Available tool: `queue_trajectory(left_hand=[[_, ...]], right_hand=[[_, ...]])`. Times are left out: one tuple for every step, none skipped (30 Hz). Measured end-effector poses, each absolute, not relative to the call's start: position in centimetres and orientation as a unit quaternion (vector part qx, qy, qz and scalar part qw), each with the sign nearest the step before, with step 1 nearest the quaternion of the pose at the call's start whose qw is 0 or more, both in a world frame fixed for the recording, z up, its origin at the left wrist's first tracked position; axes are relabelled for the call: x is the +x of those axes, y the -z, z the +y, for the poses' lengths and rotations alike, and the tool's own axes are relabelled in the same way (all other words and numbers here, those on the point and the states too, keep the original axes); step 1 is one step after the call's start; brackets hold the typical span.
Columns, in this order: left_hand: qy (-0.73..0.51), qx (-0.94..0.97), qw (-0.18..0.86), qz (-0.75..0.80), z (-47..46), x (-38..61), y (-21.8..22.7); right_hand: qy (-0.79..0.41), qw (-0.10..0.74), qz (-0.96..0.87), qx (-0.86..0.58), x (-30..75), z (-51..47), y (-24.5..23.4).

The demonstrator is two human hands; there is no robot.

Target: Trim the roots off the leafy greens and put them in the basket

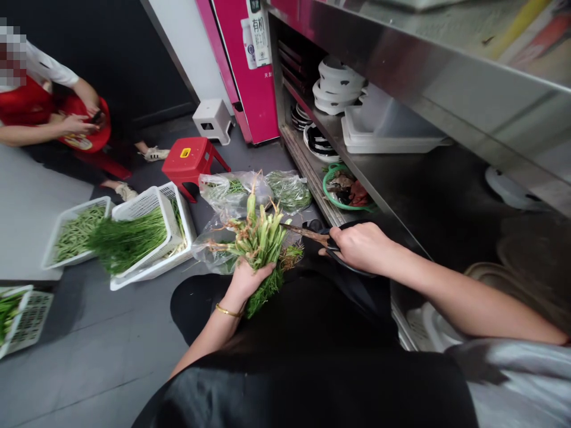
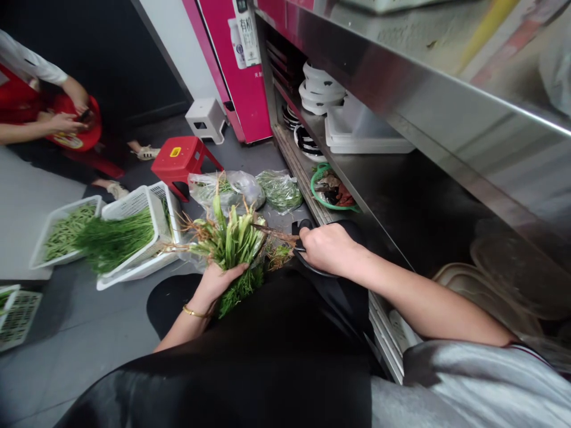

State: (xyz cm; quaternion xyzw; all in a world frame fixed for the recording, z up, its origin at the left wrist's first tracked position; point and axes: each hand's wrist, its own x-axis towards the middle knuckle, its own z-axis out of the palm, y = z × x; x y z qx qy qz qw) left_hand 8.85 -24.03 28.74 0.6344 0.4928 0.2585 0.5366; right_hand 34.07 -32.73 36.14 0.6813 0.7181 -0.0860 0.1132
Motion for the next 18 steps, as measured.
queue_trajectory(left_hand=[[-0.267,0.615,0.557,0.491,-24.0,8.8,-28.6],[-0.276,0.588,0.582,0.489,-24.0,8.7,-28.4],[-0.285,0.557,0.608,0.489,-24.0,8.6,-28.3],[-0.291,0.527,0.632,0.489,-24.0,8.5,-28.3],[-0.291,0.5,0.653,0.488,-23.9,8.4,-28.3],[-0.288,0.48,0.671,0.486,-23.8,8.2,-28.3],[-0.281,0.466,0.687,0.482,-23.8,8.1,-28.4],[-0.27,0.457,0.7,0.478,-23.7,8.0,-28.4],[-0.257,0.452,0.709,0.476,-23.6,8.0,-28.5],[-0.243,0.451,0.716,0.474,-23.6,7.9,-28.6],[-0.231,0.453,0.72,0.473,-23.6,7.9,-28.7],[-0.221,0.457,0.721,0.472,-23.6,7.9,-28.7],[-0.211,0.464,0.721,0.47,-23.6,8.0,-28.8],[-0.203,0.471,0.72,0.468,-23.6,8.0,-28.9],[-0.197,0.478,0.718,0.465,-23.7,8.1,-28.9],[-0.192,0.484,0.717,0.463,-23.7,8.2,-29.0],[-0.187,0.488,0.717,0.461,-23.7,8.2,-29.0],[-0.184,0.49,0.719,0.458,-23.8,8.3,-29.0]], right_hand=[[0.099,0.098,0.722,0.677,34.4,-32.8,-36.1],[0.12,0.078,0.729,0.67,34.7,-33.0,-35.9],[0.147,0.052,0.735,0.66,34.9,-33.3,-35.6],[0.178,0.021,0.74,0.648,35.1,-33.5,-35.1],[0.21,-0.012,0.744,0.634,35.3,-33.8,-34.6],[0.241,-0.046,0.747,0.618,35.3,-34.1,-33.9],[0.268,-0.078,0.748,0.602,35.2,-34.3,-33.3],[0.287,-0.105,0.747,0.591,35.0,-34.4,-32.7],[0.299,-0.126,0.744,0.584,34.9,-34.5,-32.2],[0.304,-0.14,0.742,0.581,34.7,-34.4,-31.9],[0.304,-0.149,0.741,0.581,34.6,-34.4,-31.8],[0.302,-0.152,0.741,0.58,34.5,-34.2,-31.8],[0.301,-0.151,0.744,0.577,34.5,-34.1,-32.0],[0.3,-0.146,0.75,0.571,34.6,-33.9,-32.3],[0.297,-0.135,0.757,0.566,34.7,-33.7,-32.6],[0.291,-0.123,0.763,0.563,34.8,-33.6,-32.8],[0.281,-0.111,0.768,0.564,34.9,-33.5,-33.0],[0.27,-0.101,0.771,0.568,35.0,-33.4,-33.1]])
